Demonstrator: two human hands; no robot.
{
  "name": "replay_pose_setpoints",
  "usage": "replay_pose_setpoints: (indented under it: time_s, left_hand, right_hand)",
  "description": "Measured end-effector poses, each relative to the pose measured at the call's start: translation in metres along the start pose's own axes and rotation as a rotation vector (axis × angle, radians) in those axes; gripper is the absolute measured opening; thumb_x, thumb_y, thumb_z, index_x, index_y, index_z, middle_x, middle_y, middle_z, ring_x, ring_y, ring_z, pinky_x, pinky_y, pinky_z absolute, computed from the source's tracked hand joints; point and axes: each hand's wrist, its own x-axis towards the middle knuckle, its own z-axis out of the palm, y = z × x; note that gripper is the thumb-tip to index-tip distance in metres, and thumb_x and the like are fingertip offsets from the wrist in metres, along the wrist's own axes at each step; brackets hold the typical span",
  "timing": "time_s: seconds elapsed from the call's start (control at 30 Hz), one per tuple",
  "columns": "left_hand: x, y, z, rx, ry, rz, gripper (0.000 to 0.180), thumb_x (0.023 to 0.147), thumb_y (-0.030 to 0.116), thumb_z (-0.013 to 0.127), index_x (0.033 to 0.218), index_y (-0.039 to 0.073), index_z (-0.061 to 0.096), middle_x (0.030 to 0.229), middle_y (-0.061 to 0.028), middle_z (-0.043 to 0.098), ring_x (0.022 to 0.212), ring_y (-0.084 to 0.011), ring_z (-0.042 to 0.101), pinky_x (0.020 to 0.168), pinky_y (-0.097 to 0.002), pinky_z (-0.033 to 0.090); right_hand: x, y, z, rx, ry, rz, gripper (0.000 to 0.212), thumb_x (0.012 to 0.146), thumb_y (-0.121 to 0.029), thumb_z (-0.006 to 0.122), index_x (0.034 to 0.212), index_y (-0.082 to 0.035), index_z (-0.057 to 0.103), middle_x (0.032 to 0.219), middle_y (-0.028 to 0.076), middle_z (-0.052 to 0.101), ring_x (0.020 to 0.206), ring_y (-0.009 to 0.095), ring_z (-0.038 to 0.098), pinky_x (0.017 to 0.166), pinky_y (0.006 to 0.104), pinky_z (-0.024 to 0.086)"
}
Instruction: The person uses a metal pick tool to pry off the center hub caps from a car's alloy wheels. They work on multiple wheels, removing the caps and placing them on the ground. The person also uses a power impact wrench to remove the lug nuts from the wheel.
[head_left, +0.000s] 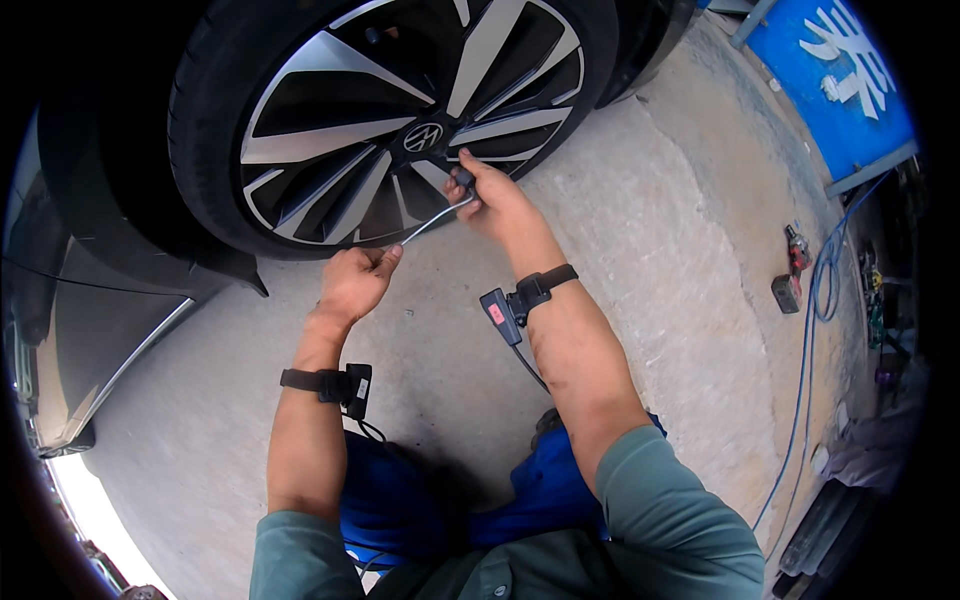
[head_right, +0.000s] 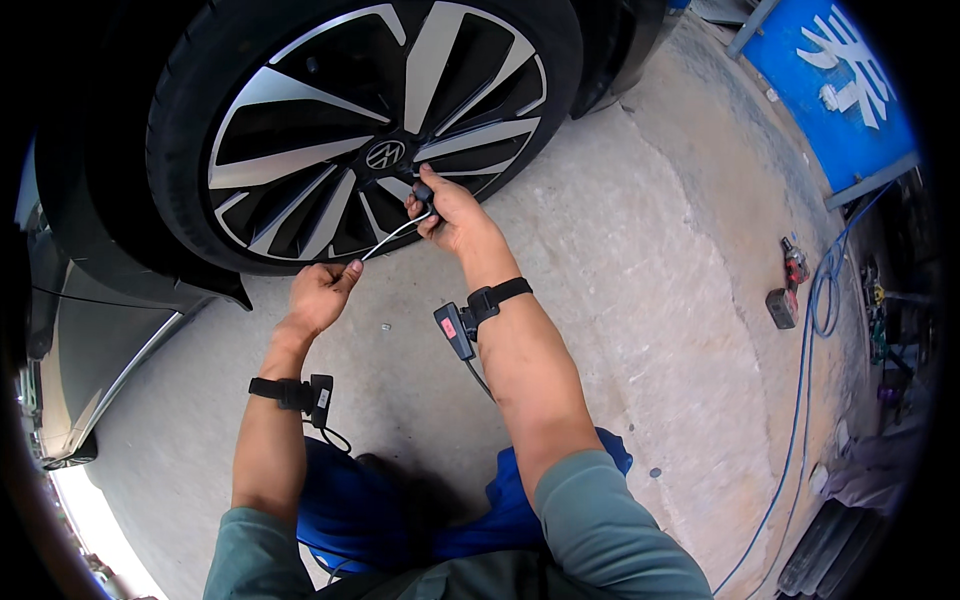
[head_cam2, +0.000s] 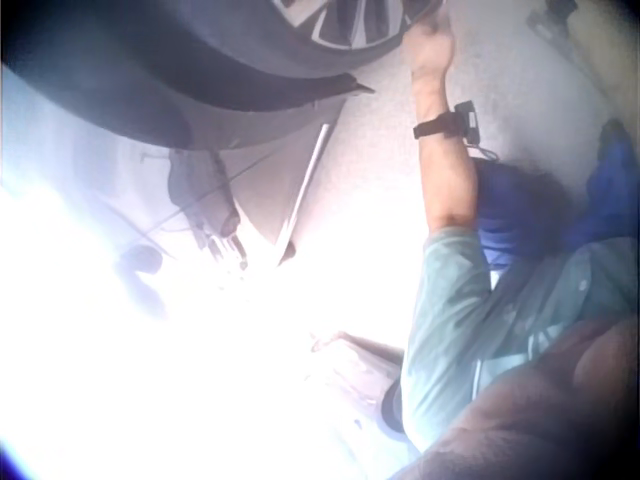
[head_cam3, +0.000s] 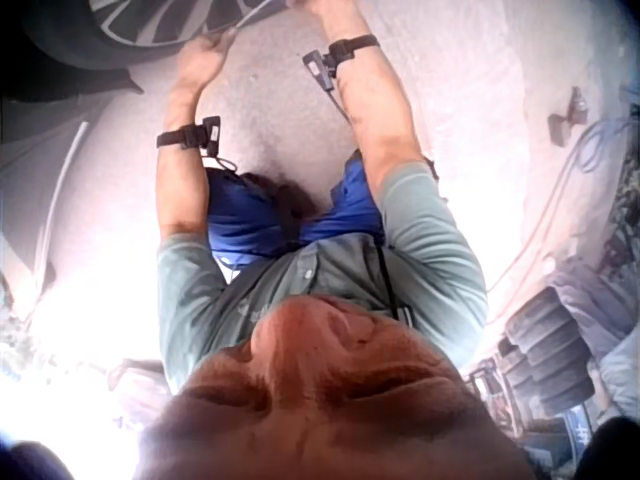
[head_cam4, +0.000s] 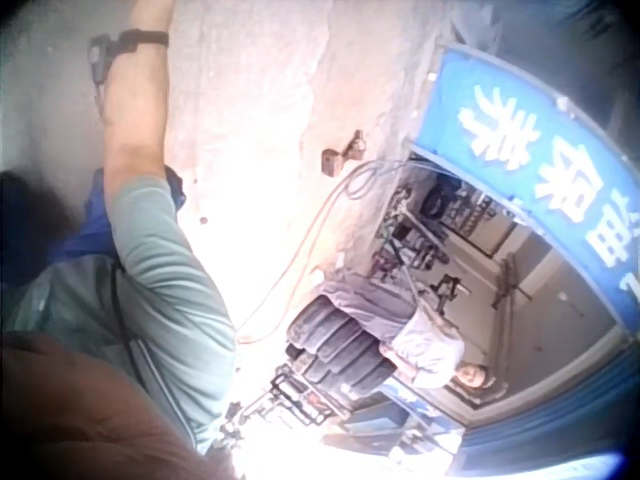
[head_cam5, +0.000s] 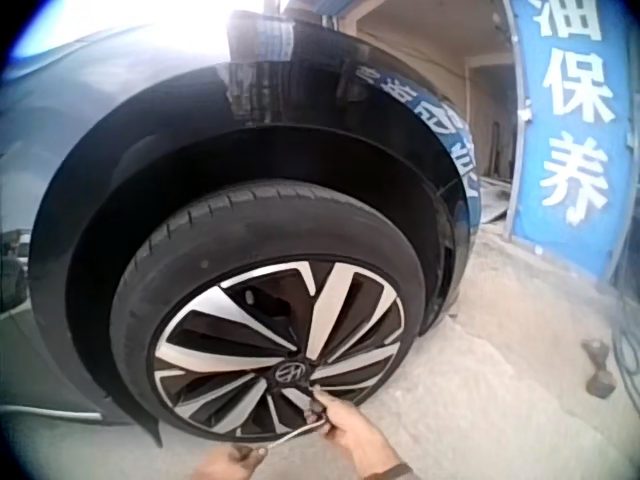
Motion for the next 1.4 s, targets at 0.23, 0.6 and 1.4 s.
replay_pose_setpoints:
  time_s: [0.23,0.6,1.4]
  left_hand:
    - [0.005,-0.012,0.014,-0.232,0.082,-0.270,0.060,0.099,0.052,0.050,0.080,-0.002,0.065,0.073,-0.0198,0.060,0.077,-0.0365,0.055,0.074,-0.0424,0.046]
    - [0.013,-0.029,0.035,-0.288,0.168,-0.344,0.058,0.101,0.052,0.046,0.100,-0.001,0.071,0.091,-0.0276,0.069,0.096,-0.0441,0.064,0.086,-0.0430,0.049]
    - [0.048,-0.041,0.094,-0.406,0.176,-0.237,0.060,0.105,0.050,0.032,0.099,0.002,0.068,0.097,-0.0289,0.068,0.099,-0.0483,0.062,0.087,-0.0534,0.048]
  right_hand:
    - [-0.008,0.033,0.016,-0.237,0.063,-0.078,0.016,0.096,-0.023,0.058,0.102,-0.010,0.066,0.089,0.003,0.068,0.073,0.013,0.066,0.050,0.0201,0.039]
    - [0.019,0.068,0.069,-0.518,0.106,-0.331,0.023,0.102,-0.026,0.055,0.112,-0.008,0.066,0.083,0.000,0.064,0.063,0.008,0.056,0.046,0.0223,0.037]
    - [0.055,0.074,0.049,-0.803,0.245,-0.410,0.041,0.104,-0.041,0.050,0.101,-0.005,0.069,0.076,-0.002,0.060,0.059,0.006,0.052,0.045,0.0231,0.035]
